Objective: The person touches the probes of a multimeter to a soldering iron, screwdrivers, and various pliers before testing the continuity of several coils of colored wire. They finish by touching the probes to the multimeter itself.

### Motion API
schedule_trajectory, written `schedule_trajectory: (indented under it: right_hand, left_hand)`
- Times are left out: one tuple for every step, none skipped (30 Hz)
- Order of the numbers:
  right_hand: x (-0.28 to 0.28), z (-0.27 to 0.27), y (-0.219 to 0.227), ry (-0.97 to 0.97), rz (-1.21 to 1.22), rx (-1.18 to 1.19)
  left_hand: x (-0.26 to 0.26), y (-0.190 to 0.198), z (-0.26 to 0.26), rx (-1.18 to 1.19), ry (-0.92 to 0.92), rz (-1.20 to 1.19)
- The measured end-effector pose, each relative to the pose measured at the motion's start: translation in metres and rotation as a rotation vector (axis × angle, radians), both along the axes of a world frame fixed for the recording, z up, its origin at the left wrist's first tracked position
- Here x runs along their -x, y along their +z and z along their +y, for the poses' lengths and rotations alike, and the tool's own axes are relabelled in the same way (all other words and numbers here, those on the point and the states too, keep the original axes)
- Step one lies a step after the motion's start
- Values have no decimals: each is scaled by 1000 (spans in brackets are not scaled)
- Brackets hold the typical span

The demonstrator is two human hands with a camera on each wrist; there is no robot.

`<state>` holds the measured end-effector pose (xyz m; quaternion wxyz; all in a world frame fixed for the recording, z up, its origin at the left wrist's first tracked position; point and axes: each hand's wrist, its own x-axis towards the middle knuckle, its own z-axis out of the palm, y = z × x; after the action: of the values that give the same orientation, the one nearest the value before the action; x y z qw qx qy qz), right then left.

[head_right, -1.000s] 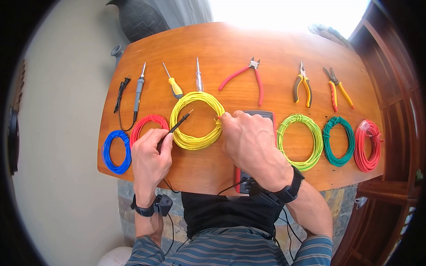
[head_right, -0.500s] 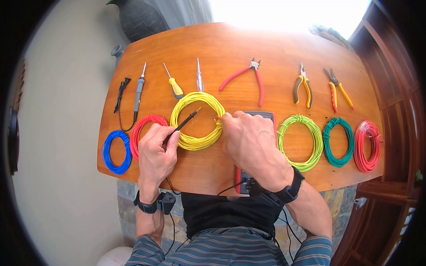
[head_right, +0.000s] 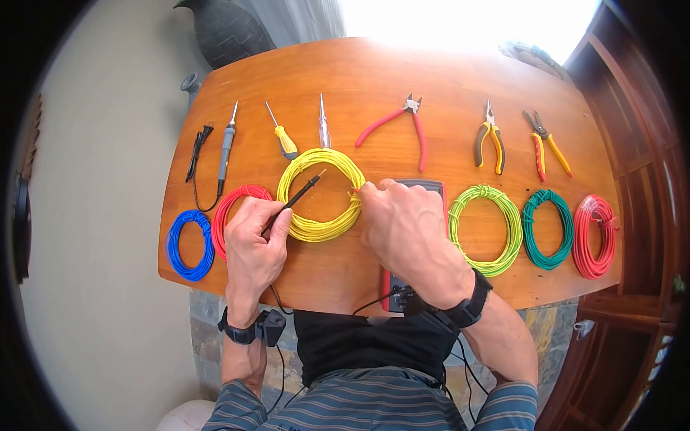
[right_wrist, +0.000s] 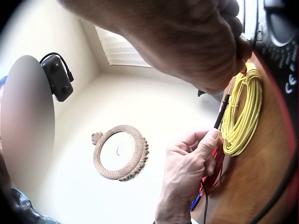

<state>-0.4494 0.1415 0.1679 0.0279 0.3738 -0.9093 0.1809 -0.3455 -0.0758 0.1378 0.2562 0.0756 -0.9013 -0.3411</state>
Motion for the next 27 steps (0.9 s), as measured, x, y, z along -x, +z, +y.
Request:
schedule_trajectory:
  right_hand:
    - [0,0,0,0,5,-2]
    - [0,0,0,0,5,-2]
    - [0,0,0,0,4,-1]
    - [0,0,0,1,2,0]
    - [0,0,0,1,2,0]
    - [0,0,0,-1,4,-5]
    - [0,0,-1,-2,7,-9]
    - [0,0,-1,-2,6,-9]
    - [0,0,-2,1,10,-4]
    - [0,0,-3,3,13,1]
    - [0,1,-3,3,13,2]
    - [0,1,-3,1,14,6]
    - [0,1,-3,-1,16,11]
    - [0,1,-3,-1,16,12]
    - [0,1,-3,1,15,12]
    - [0,1,-3,3,14,12]
    - [0,1,-4,3,14,13]
    - [0,0,-7,-2,44,63]
    - [0,0,-9,-7,74,113]
    - [0,0,-9,-8,74,113]
    - [-1,0,-9,-8,76,116]
    - [-1,0,-9,-8,77,118]
    - [-1,0,-10,-8,77,118]
    - [-1,0,-10,-12,76,120]
    - [-1,0,-10,-15,75,121]
    - [-1,0,-11,-16,75,122]
    - [-1,0,-11,-18,74,124]
  left_hand:
    - [0,0,0,0,0,0]
    - [0,1,0,11,-5,-6]
    - [0,1,1,23,-10,-12]
    - [0,1,1,23,-10,-12]
    - [0,1,1,32,-10,-10]
    - [-1,1,1,42,-9,-9]
    - [-1,1,2,42,-9,-9]
    - [-2,3,3,41,-2,-30]
    - [-3,3,4,41,5,-51]
    - [-4,2,5,41,5,-52]
    - [-4,0,5,53,6,-48]
    - [-5,-1,6,66,7,-44]
    - [-6,-1,7,66,7,-43]
    - [-7,0,8,83,13,-52]
    - [-7,1,10,99,19,-61]
    - [-8,1,11,100,19,-61]
    - [-9,0,12,105,18,-56]
    - [-9,-1,13,111,17,-50]
    - [-10,-2,12,112,17,-50]
    - [-10,-3,12,110,18,-52]
    - [-10,-3,12,108,19,-54]
    - [-10,-2,12,108,18,-54]
    - [-10,-2,12,120,12,-53]
    - [-10,-1,12,132,5,-54]
    - [-11,-1,12,132,6,-54]
    - [-11,-1,12,138,3,-63]
    - [-12,-1,13,144,1,-72]
